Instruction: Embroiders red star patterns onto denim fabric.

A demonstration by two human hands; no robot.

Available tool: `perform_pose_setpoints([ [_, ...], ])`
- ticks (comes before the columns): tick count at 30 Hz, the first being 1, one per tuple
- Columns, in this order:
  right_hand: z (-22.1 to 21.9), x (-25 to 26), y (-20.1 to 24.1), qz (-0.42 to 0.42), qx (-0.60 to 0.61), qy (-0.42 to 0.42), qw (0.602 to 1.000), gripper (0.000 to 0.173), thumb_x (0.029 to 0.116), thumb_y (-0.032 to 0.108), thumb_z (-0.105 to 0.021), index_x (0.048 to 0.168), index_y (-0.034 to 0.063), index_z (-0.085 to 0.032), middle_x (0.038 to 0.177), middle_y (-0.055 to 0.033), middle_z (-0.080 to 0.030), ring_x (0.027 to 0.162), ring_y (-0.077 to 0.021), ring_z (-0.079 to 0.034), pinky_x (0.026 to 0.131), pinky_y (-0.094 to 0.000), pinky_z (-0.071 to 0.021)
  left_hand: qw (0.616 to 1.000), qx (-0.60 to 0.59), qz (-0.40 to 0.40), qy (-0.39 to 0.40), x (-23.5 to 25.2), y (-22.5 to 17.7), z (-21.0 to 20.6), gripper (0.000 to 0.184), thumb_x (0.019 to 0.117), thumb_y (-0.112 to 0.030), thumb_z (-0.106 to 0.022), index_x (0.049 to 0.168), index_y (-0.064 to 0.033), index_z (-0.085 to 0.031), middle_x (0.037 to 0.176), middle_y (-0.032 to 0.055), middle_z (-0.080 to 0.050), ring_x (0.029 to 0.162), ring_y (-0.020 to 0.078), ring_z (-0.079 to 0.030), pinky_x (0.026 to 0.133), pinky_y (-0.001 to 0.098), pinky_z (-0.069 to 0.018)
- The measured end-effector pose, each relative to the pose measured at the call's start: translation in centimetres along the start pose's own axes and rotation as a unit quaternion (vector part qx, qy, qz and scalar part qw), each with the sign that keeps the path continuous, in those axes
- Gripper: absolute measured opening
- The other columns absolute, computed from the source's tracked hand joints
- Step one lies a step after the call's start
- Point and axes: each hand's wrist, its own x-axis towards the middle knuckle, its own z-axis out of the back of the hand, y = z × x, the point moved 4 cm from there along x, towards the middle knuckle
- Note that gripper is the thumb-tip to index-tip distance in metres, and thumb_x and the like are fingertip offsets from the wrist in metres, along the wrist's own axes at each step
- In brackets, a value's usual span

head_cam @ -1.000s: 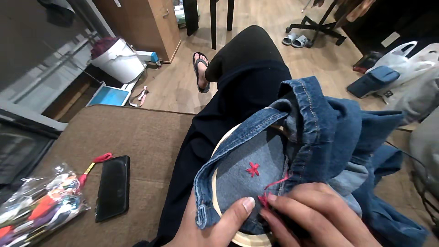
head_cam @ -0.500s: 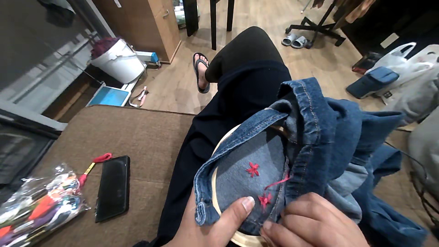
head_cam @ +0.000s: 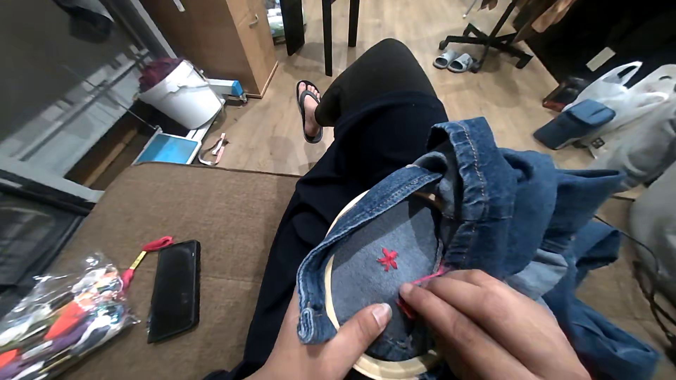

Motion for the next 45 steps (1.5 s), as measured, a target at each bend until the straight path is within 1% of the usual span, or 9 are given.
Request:
perform_pose_setpoints([
  [4,0.4,0.9,0.3,0.072,-0.072,0.060,0.993,0.015,0.1043,0.005,-0.051,0.109,0.0063,-0.065,0.095,-0.0085,-0.064,0.079,-0.0222,-0.059,0.070,-0.0309,-0.0493,1.000,0.001,-0.003,0.001,0.1,0.0,0.0,0.048,0.0875,-0.001,-0.075,0.128,0.0044,-0.050,0.114,0.0034,-0.073,0.105,0.0115,-0.071,0.097,0.0331,-0.0595],
  [8,-0.2,1.2,0.0,0.053,-0.081,0.043,0.994,0.009,0.1040,0.009,-0.052,0.102,0.0072,-0.061,0.089,-0.0075,-0.060,0.076,-0.0207,-0.057,0.067,-0.0299,-0.0492,1.000,0.001,-0.013,0.027,0.3,0.0,0.0,0.046,0.0890,-0.001,-0.075,0.128,0.0024,-0.052,0.114,0.0022,-0.074,0.106,0.0115,-0.071,0.097,0.0332,-0.0596],
  [14,-0.3,0.9,-0.6,0.035,-0.053,0.032,0.998,0.008,0.1036,0.011,-0.052,0.105,0.0083,-0.060,0.092,-0.0077,-0.060,0.081,-0.0194,-0.058,0.071,-0.0268,-0.0492,0.999,0.017,-0.025,0.029,0.3,0.0,0.1,0.045,0.0895,-0.004,-0.075,0.128,0.0015,-0.053,0.115,0.0007,-0.074,0.106,0.0101,-0.071,0.097,0.0321,-0.0595],
  [17,-0.1,0.7,-1.0,0.030,-0.010,0.025,0.999,0.011,0.1042,0.012,-0.055,0.111,0.0078,-0.062,0.097,-0.0081,-0.062,0.085,-0.0185,-0.061,0.076,-0.0261,-0.0521,1.000,0.005,-0.012,0.016,0.2,0.1,0.1,0.048,0.0884,-0.003,-0.076,0.129,0.0026,-0.052,0.115,0.0018,-0.073,0.106,0.0105,-0.071,0.097,0.0321,-0.0595],
  [20,0.1,0.7,-1.3,0.053,0.030,0.029,0.998,0.018,0.1029,0.009,-0.056,0.117,0.0078,-0.067,0.100,-0.0081,-0.066,0.085,-0.0191,-0.062,0.073,-0.0281,-0.0519,1.000,-0.003,-0.009,0.012,0.2,0.2,0.1,0.048,0.0878,-0.002,-0.076,0.129,0.0031,-0.051,0.114,0.0029,-0.073,0.106,0.0114,-0.071,0.097,0.0326,-0.0597],
  [25,0.2,1.3,-0.8,0.087,-0.013,0.063,0.994,0.014,0.1050,0.007,-0.050,0.108,0.0078,-0.064,0.093,-0.0079,-0.064,0.076,-0.0207,-0.058,0.065,-0.0311,-0.0478,1.000,-0.005,-0.001,0.011,0.3,0.2,0.0,0.047,0.0872,-0.001,-0.076,0.128,0.0025,-0.052,0.113,0.0021,-0.074,0.104,0.0112,-0.072,0.096,0.0324,-0.0601],
  [35,-1.4,1.1,-0.7,0.002,-0.092,0.035,0.995,0.011,0.1027,0.014,-0.049,0.100,0.0092,-0.058,0.086,-0.0072,-0.058,0.076,-0.0203,-0.056,0.065,-0.0288,-0.0456,0.998,0.048,-0.023,0.021,0.4,0.1,0.2,0.047,0.0899,-0.005,-0.075,0.130,0.0051,-0.051,0.115,0.0023,-0.073,0.107,0.0094,-0.071,0.097,0.0306,-0.0594],
  [38,-1.7,1.0,-0.6,-0.021,-0.111,0.013,0.994,0.011,0.1010,0.013,-0.048,0.099,0.0094,-0.058,0.087,-0.0071,-0.059,0.078,-0.0194,-0.056,0.067,-0.0264,-0.0470,0.998,0.055,-0.033,0.021,0.6,0.1,0.2,0.048,0.0899,-0.005,-0.075,0.131,0.0045,-0.051,0.117,0.0014,-0.072,0.108,0.0084,-0.070,0.098,0.0296,-0.0589],
  [45,-2.0,0.7,-0.6,-0.058,-0.119,-0.011,0.991,0.014,0.1031,0.017,-0.045,0.098,0.0102,-0.056,0.089,-0.0061,-0.055,0.081,-0.0172,-0.055,0.071,-0.0232,-0.0471,0.997,0.051,-0.042,0.027,0.7,0.1,0.2,0.046,0.0899,-0.003,-0.074,0.130,0.0033,-0.053,0.117,0.0012,-0.072,0.109,0.0085,-0.070,0.098,0.0293,-0.0587],
])
